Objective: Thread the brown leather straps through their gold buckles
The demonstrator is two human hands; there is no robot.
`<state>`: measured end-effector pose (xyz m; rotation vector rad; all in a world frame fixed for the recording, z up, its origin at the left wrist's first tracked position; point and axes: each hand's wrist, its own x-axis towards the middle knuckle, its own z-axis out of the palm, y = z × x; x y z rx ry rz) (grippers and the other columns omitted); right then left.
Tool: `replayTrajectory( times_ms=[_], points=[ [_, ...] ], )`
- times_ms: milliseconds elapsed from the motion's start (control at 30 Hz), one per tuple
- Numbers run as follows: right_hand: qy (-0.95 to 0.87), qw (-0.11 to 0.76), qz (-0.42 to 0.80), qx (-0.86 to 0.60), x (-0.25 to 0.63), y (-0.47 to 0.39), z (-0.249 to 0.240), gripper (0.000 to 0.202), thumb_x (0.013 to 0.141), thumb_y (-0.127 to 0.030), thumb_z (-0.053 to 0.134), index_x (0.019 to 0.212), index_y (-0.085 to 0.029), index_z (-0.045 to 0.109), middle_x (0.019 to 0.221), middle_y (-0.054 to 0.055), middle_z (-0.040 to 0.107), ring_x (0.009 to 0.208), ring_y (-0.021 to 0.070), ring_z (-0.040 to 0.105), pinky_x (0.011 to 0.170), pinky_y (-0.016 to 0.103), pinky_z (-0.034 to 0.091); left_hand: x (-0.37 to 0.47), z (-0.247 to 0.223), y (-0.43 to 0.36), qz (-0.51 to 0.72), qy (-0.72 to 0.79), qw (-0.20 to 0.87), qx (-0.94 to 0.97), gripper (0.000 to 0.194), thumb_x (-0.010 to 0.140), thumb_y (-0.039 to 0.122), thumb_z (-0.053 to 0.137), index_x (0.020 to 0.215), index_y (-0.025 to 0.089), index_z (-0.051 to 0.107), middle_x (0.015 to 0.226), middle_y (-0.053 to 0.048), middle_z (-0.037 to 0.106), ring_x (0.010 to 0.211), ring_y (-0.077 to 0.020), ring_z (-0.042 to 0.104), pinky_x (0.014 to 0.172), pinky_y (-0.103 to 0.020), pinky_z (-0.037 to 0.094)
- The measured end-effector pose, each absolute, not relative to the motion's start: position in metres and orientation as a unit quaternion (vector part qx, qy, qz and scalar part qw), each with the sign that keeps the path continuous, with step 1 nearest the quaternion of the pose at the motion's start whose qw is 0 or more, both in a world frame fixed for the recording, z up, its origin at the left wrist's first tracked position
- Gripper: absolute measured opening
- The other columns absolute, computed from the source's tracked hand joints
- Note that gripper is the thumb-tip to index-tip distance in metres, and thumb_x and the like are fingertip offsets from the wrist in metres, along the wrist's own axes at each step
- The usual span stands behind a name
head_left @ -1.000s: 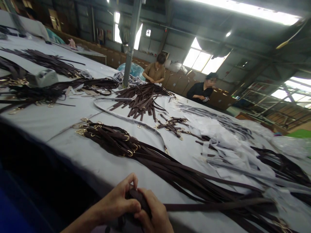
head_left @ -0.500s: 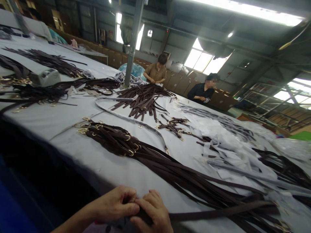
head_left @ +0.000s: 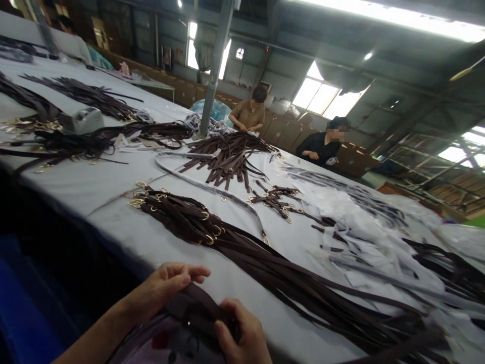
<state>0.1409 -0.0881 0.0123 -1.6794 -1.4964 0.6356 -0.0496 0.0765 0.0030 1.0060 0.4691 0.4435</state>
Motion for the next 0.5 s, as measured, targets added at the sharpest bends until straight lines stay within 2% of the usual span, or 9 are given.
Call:
replayTrajectory(
  times_ms=[67, 133, 233, 300, 400, 500],
  points=[
    [-0.557, 0.412, 0.313, -0.650, 0.135, -0.086, 0.014, 0.020, 0.090, -0.027, 0.055, 0.106, -0.022, 0.065, 0.094, 0.005, 0.071, 0.087, 0.0204, 0.067, 0.078, 0.029, 0.053, -0.040, 0.006, 0.068, 0.200, 0.194, 0.812, 0.513, 0.045, 0.078, 0.053, 0.074, 0.105, 0.017, 0.070, 0.127, -0.013, 0.066, 0.113, -0.0278, 0.059, 0.094, -0.034, 0.047],
    [-0.519, 0.438, 0.361, -0.638, 0.131, -0.085, 0.015, 0.022, 0.094, -0.035, 0.053, 0.106, -0.022, 0.065, 0.093, 0.005, 0.069, 0.087, 0.0214, 0.066, 0.075, 0.029, 0.052, -0.028, 0.011, 0.058, 0.160, 0.157, 0.810, 0.542, 0.053, 0.068, 0.046, 0.083, 0.110, 0.018, 0.069, 0.120, -0.010, 0.069, 0.109, -0.0295, 0.061, 0.088, -0.034, 0.050],
    [-0.453, 0.477, 0.410, -0.632, 0.130, -0.087, 0.014, 0.033, 0.095, -0.050, 0.053, 0.110, -0.022, 0.063, 0.085, 0.003, 0.065, 0.067, 0.0164, 0.058, 0.056, 0.025, 0.046, -0.013, 0.019, 0.043, 0.098, 0.151, 0.791, 0.584, 0.041, 0.067, 0.024, 0.078, 0.107, 0.018, 0.073, 0.100, -0.004, 0.075, 0.092, -0.0252, 0.067, 0.079, -0.029, 0.051],
    [-0.425, 0.498, 0.432, -0.621, 0.132, -0.090, 0.013, 0.038, 0.092, -0.056, 0.057, 0.107, -0.021, 0.063, 0.079, 0.001, 0.060, 0.059, 0.0129, 0.051, 0.051, 0.024, 0.040, -0.010, 0.023, 0.037, 0.095, 0.158, 0.778, 0.601, 0.029, 0.073, 0.019, 0.069, 0.102, 0.017, 0.075, 0.094, -0.002, 0.076, 0.086, -0.0225, 0.067, 0.076, -0.026, 0.050],
    [-0.405, 0.515, 0.460, -0.599, 0.137, -0.093, 0.014, 0.042, 0.088, -0.062, 0.062, 0.093, -0.020, 0.061, 0.069, -0.004, 0.051, 0.057, 0.0109, 0.045, 0.053, 0.023, 0.036, -0.016, 0.022, 0.040, 0.121, 0.166, 0.737, 0.644, 0.022, 0.076, 0.019, 0.067, 0.096, 0.016, 0.075, 0.087, 0.000, 0.074, 0.081, -0.0188, 0.064, 0.071, -0.023, 0.047],
    [-0.378, 0.525, 0.480, -0.592, 0.141, -0.094, 0.020, 0.046, 0.086, -0.066, 0.062, 0.086, -0.020, 0.057, 0.065, -0.005, 0.047, 0.056, 0.0099, 0.039, 0.053, 0.024, 0.029, -0.028, 0.014, 0.053, 0.163, 0.225, 0.668, 0.691, 0.021, 0.081, 0.033, 0.067, 0.090, 0.015, 0.072, 0.080, 0.000, 0.069, 0.076, -0.0168, 0.059, 0.068, -0.023, 0.044]
  ],
)
